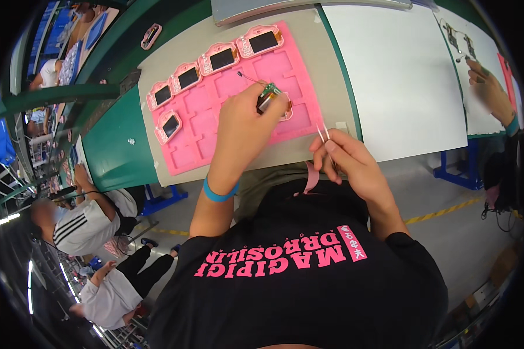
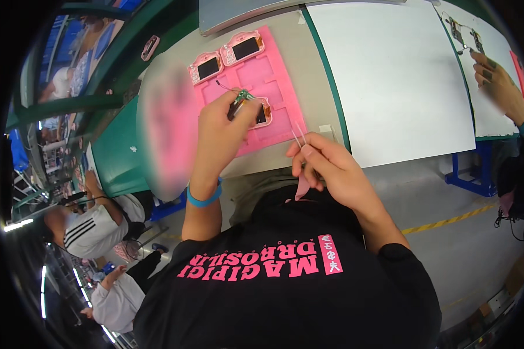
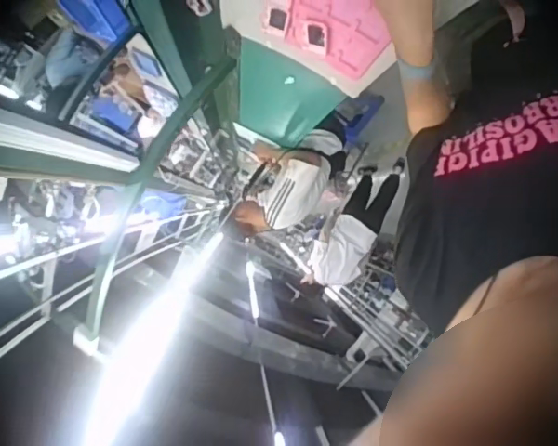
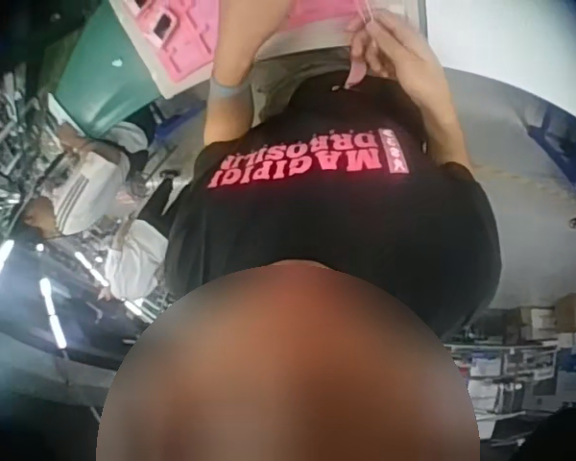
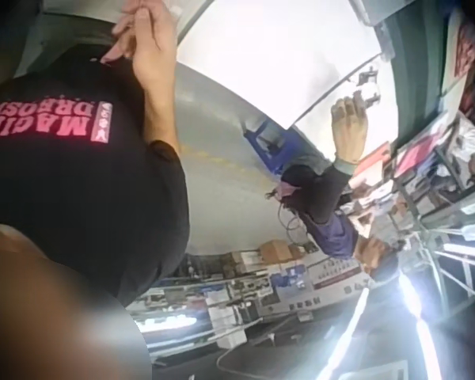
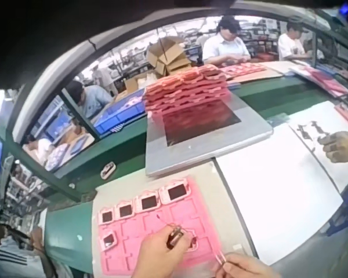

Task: Assembling components of a handheld electronic device at a factory station, including connecting wires and placing circuit boards into housings.

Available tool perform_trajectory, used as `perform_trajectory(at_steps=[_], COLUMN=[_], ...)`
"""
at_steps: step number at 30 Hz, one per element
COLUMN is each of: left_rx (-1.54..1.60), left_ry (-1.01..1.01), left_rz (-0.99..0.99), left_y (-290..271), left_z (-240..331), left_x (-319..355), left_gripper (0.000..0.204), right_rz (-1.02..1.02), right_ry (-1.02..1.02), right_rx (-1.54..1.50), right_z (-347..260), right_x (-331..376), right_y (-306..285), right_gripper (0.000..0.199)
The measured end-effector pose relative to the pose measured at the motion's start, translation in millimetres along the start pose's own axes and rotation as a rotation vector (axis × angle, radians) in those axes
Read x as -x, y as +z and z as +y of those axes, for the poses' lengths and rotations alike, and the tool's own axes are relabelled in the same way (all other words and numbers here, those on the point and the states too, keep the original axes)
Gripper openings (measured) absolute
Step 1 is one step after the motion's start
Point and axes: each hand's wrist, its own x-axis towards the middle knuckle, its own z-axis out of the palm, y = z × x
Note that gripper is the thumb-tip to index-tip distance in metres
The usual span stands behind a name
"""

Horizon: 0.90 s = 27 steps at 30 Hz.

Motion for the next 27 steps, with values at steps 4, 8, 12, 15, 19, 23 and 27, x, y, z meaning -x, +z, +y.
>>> perform_trajectory(at_steps=[4, 8, 12, 15, 19, 23, 27], left_rx=[-0.140, -0.099, 0.082, 0.201, 0.267, 0.288, 0.280], left_ry=[0.065, 0.046, -0.009, -0.029, -0.031, -0.022, -0.007], left_rz=[0.020, 0.002, -0.006, 0.002, 0.008, 0.020, 0.038], left_y=[7, 8, 3, 0, -1, -1, -2], left_z=[-2, -14, -25, -23, -25, -27, -29], left_x=[-10, -14, -15, -12, -9, -6, -5], left_gripper=[0.019, 0.020, 0.022, 0.021, 0.020, 0.020, 0.020], right_rz=[-0.039, -0.054, -0.114, -0.090, -0.053, -0.030, -0.030], right_ry=[0.010, 0.027, 0.160, 0.197, 0.187, 0.164, 0.167], right_rx=[-0.095, -0.151, -0.226, -0.300, -0.331, -0.325, -0.287], right_z=[9, 10, -2, -2, 1, 6, 9], right_x=[-11, -20, -28, -37, -44, -48, -48], right_y=[3, 10, 18, 28, 36, 40, 41], right_gripper=[0.026, 0.026, 0.026, 0.024, 0.023, 0.023, 0.022])
